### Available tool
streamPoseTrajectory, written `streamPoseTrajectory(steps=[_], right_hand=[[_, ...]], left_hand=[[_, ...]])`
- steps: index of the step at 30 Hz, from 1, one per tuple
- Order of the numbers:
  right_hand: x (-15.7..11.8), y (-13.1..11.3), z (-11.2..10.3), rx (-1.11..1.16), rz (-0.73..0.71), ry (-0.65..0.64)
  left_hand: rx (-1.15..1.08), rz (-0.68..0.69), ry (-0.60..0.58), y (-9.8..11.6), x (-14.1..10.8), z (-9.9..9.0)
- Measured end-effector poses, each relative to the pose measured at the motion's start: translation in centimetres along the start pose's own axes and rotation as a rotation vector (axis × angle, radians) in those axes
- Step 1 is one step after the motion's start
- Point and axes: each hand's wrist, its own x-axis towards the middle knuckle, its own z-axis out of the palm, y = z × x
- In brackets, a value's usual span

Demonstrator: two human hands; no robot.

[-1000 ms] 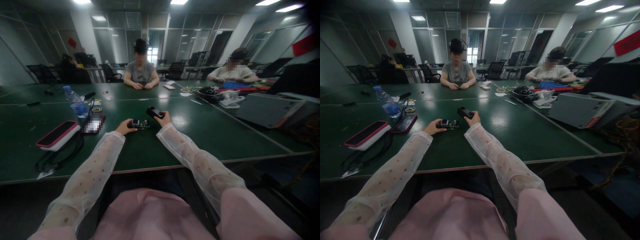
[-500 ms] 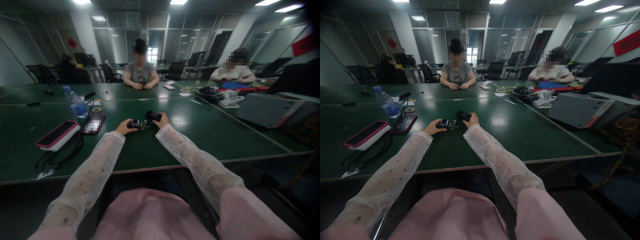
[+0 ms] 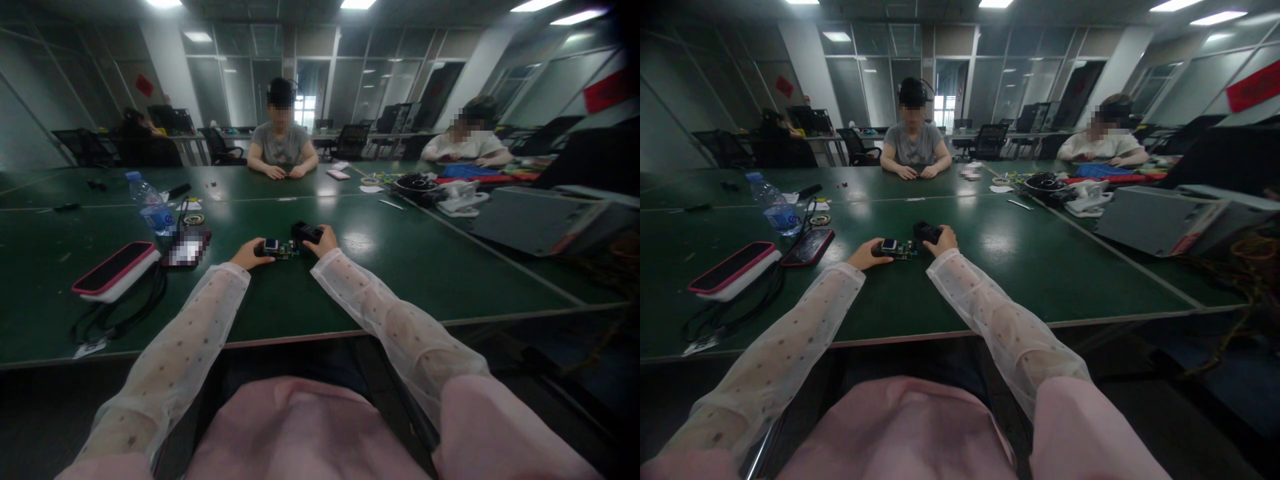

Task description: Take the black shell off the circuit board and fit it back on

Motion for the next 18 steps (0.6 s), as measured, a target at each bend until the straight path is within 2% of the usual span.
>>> streamPoseTrajectory(steps=[11, 18], right_hand=[[-0.1, -0.04, -0.06, -0.043, -0.023, -0.005], [-0.07, -0.07, -0.07, -0.042, -0.01, -0.034]], left_hand=[[0.018, -0.003, -0.02, 0.47, -0.15, -0.18], [0.006, 0.006, -0.015, 0.06, 0.02, -0.03]])
